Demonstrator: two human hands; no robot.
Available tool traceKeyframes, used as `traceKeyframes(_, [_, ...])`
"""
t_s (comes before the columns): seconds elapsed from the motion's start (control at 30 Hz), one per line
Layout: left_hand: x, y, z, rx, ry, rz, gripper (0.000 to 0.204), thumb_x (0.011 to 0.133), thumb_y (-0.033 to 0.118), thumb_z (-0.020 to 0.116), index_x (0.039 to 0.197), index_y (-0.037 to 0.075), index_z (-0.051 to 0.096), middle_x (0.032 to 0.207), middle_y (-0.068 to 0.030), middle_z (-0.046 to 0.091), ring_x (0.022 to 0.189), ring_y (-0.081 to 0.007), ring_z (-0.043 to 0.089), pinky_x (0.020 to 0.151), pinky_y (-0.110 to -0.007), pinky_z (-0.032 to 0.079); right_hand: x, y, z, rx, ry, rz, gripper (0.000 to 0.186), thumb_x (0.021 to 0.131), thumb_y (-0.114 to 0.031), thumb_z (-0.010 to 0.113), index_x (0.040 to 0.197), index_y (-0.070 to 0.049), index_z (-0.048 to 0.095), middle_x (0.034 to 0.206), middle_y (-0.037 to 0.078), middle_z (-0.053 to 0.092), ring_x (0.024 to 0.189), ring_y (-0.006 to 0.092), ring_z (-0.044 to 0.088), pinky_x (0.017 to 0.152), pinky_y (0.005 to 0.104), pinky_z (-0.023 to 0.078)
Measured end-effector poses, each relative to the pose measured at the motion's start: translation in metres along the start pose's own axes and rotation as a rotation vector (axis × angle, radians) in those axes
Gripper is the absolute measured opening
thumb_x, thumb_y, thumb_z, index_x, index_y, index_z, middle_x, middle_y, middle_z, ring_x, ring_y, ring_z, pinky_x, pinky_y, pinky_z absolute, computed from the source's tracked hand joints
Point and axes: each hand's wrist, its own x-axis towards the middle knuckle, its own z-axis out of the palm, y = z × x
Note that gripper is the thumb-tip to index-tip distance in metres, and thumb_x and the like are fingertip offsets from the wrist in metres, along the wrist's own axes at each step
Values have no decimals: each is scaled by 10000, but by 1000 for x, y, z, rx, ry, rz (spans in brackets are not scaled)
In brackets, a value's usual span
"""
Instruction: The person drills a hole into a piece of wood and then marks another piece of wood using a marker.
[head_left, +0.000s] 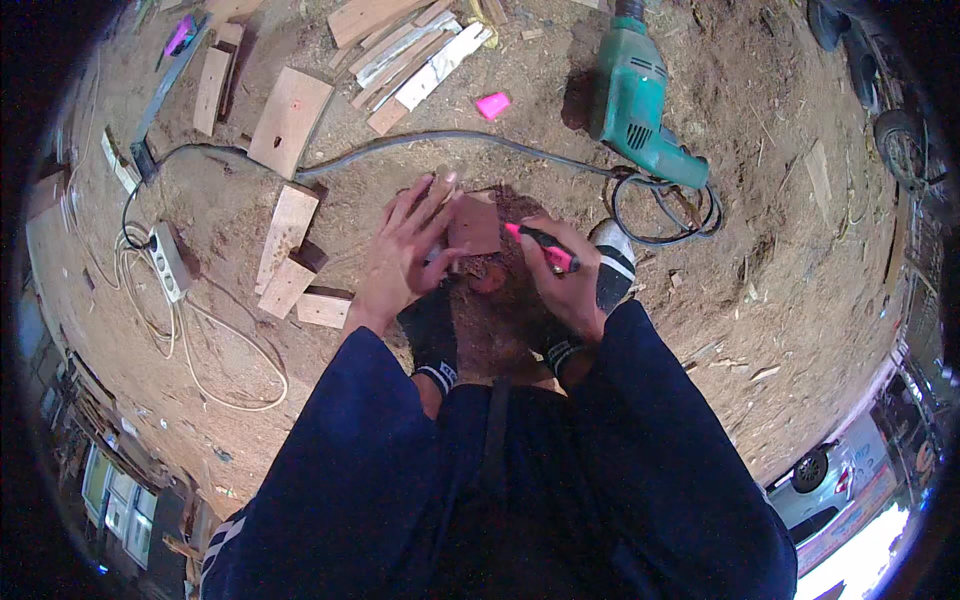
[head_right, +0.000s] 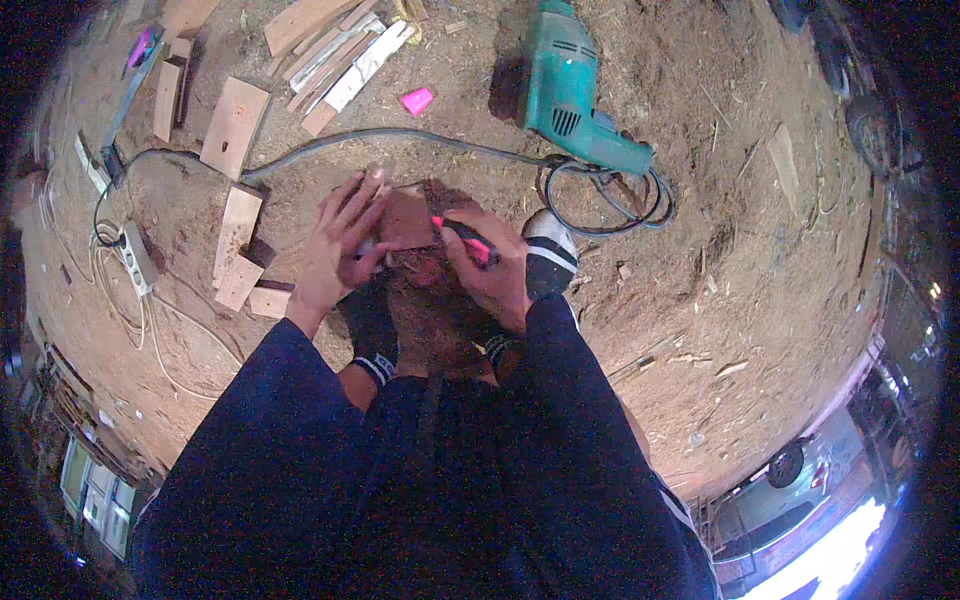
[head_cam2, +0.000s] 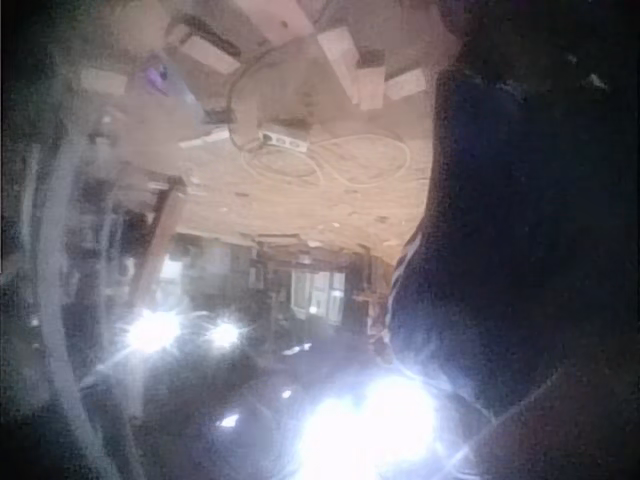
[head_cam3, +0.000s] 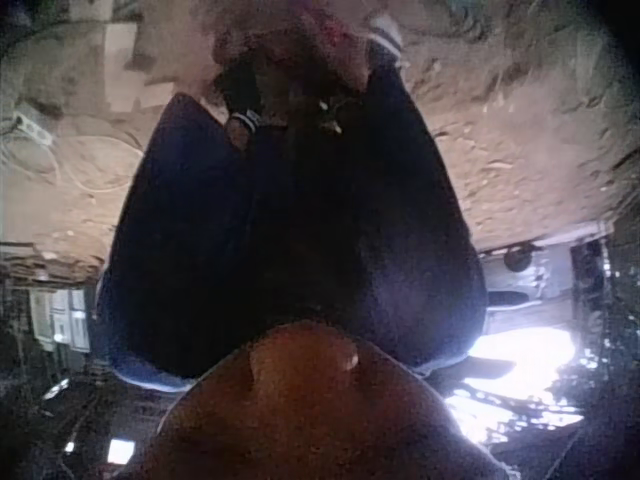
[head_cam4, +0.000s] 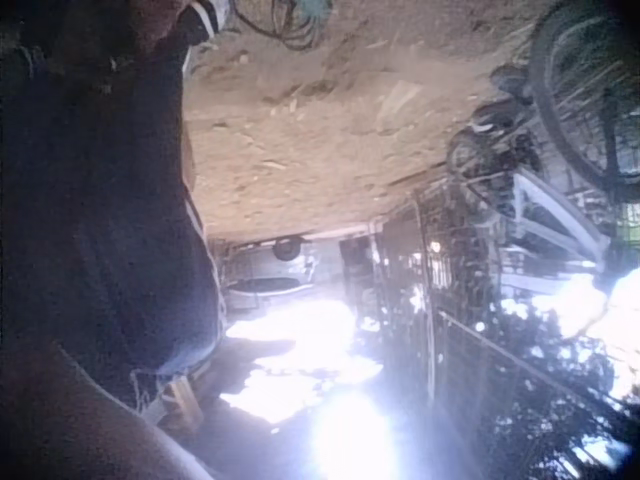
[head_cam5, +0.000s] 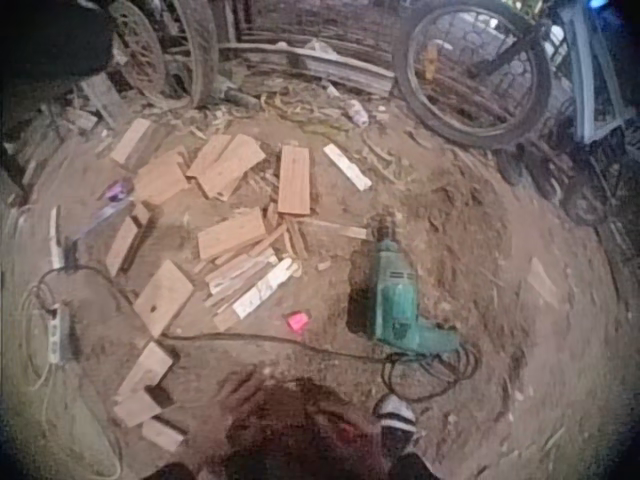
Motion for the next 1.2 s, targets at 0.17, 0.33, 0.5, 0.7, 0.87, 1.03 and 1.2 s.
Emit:
traceKeyframes(0.17, [2,4,-2,-46,22,5,758,834,352,791,1498,91,535,1596,-93,467,1477,-361,398,1175,-507,346,6,-2,12,24,-136,-181,346,877,-82,766,1214,-49,698,1011,153,726,875,302,720,795,364,572])
traceKeyframes(0.33, [-2,1,3,-68,24,-27,807,832,356,792,1538,106,492,1606,-87,458,1488,-358,386,1180,-515,335,4,6,27,9,-136,-204,328,872,-86,773,1189,-30,709,993,142,726,872,265,731,762,330,565])
traceKeyframes(0.5, [-2,1,0,-47,-8,-6,811,856,375,762,1561,112,461,1617,-86,445,1509,-356,353,1190,-520,313,1,12,29,-10,-133,-245,346,866,-86,776,1201,-33,702,928,134,708,811,252,719,712,329,556])
traceKeyframes(0.7, [-2,2,-1,-38,-34,-22,801,868,364,750,1569,118,450,1628,-85,430,1520,-358,329,1196,-519,301,1,9,31,13,-168,-165,354,862,-112,775,1202,-56,696,934,152,709,793,318,695,702,388,550])
traceKeyframes(0.87, [-2,6,1,5,-39,-29,778,868,353,757,1554,121,473,1627,-70,432,1520,-355,330,1201,-527,299,4,11,32,12,-155,-209,325,877,-84,758,1191,-17,703,979,145,737,870,242,742,753,324,573])
traceKeyframes(1.03, [-3,3,7,-59,9,-36,796,849,348,778,1553,132,478,1622,-61,441,1518,-355,340,1202,-535,300,3,9,32,39,-151,-165,324,867,-94,764,1179,-28,706,984,154,736,872,275,739,762,349,573])
traceKeyframes(1.2, [-4,5,4,-77,13,-46,819,830,334,798,1556,135,475,1614,-54,455,1514,-354,354,1200,-534,306,2,9,33,41,-152,-143,333,856,-101,771,1178,-39,709,973,158,729,841,307,724,740,375,565])
